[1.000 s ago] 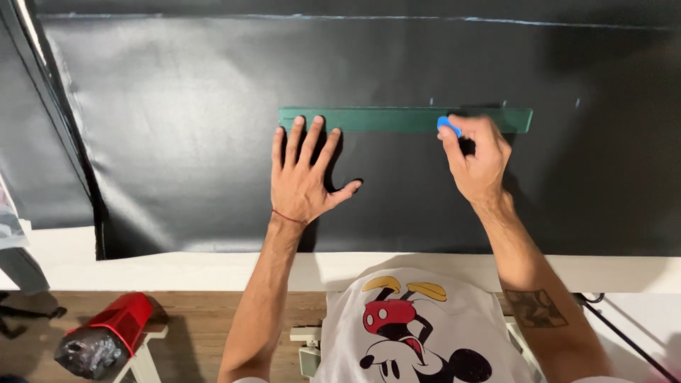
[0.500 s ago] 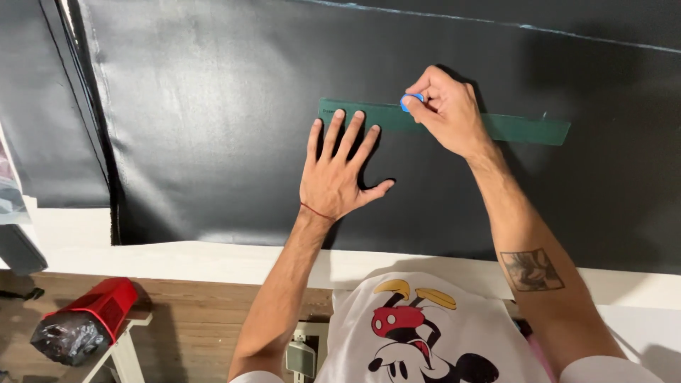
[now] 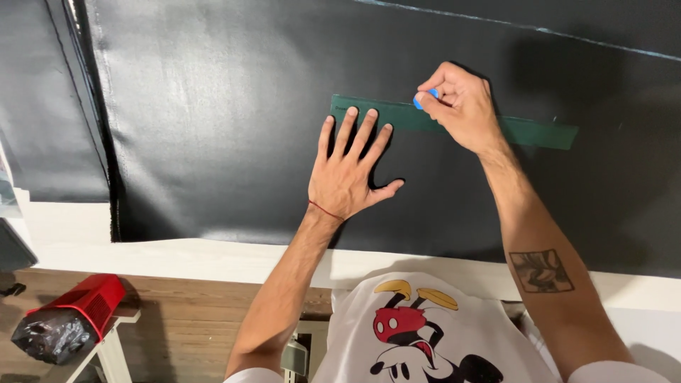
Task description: Marking measurement points on a large sheet of black material using a ruler and chalk
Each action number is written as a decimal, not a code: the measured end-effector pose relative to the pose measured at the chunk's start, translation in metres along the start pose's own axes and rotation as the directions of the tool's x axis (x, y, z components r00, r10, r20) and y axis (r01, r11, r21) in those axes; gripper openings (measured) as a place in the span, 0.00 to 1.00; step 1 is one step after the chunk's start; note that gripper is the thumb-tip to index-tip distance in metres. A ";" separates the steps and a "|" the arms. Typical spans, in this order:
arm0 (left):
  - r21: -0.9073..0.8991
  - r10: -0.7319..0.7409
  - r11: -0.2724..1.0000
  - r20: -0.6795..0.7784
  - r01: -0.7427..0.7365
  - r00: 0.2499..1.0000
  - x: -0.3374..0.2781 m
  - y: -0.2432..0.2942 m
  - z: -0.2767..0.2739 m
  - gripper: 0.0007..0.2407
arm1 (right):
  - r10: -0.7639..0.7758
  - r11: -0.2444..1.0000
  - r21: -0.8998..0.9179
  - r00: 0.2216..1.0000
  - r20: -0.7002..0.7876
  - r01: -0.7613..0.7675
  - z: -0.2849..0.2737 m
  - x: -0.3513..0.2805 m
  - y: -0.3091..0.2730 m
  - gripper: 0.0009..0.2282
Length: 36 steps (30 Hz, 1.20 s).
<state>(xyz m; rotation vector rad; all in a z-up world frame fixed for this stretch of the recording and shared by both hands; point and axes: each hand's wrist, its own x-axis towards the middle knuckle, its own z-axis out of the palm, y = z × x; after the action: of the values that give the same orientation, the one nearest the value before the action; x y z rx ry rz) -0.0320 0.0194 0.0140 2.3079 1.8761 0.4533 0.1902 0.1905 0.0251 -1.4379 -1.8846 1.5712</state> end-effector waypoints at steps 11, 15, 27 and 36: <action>0.004 -0.002 1.000 -0.017 0.002 1.000 -0.001 0.002 0.001 0.38 | 0.024 0.999 -0.047 0.999 -0.024 -0.025 -0.001 0.000 -0.002 0.06; 0.022 0.003 1.000 -0.048 -0.002 0.999 0.000 0.001 0.003 0.39 | -0.007 0.999 -0.032 0.995 -0.103 0.003 0.006 0.003 -0.007 0.05; 0.028 0.041 0.999 0.051 -0.042 0.998 -0.003 -0.006 0.000 0.43 | 0.065 0.997 0.052 0.997 -0.051 -0.062 0.005 0.005 0.005 0.07; 0.058 0.071 0.995 0.151 -0.081 0.986 -0.006 -0.015 0.004 0.47 | 0.131 0.911 0.391 0.991 0.025 -0.130 0.060 0.011 -0.059 0.07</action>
<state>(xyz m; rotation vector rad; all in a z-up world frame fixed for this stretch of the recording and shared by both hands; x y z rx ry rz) -0.0463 0.0168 0.0052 2.3877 1.7632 0.2247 0.1120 0.1713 0.0503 -1.4003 -1.3852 1.8765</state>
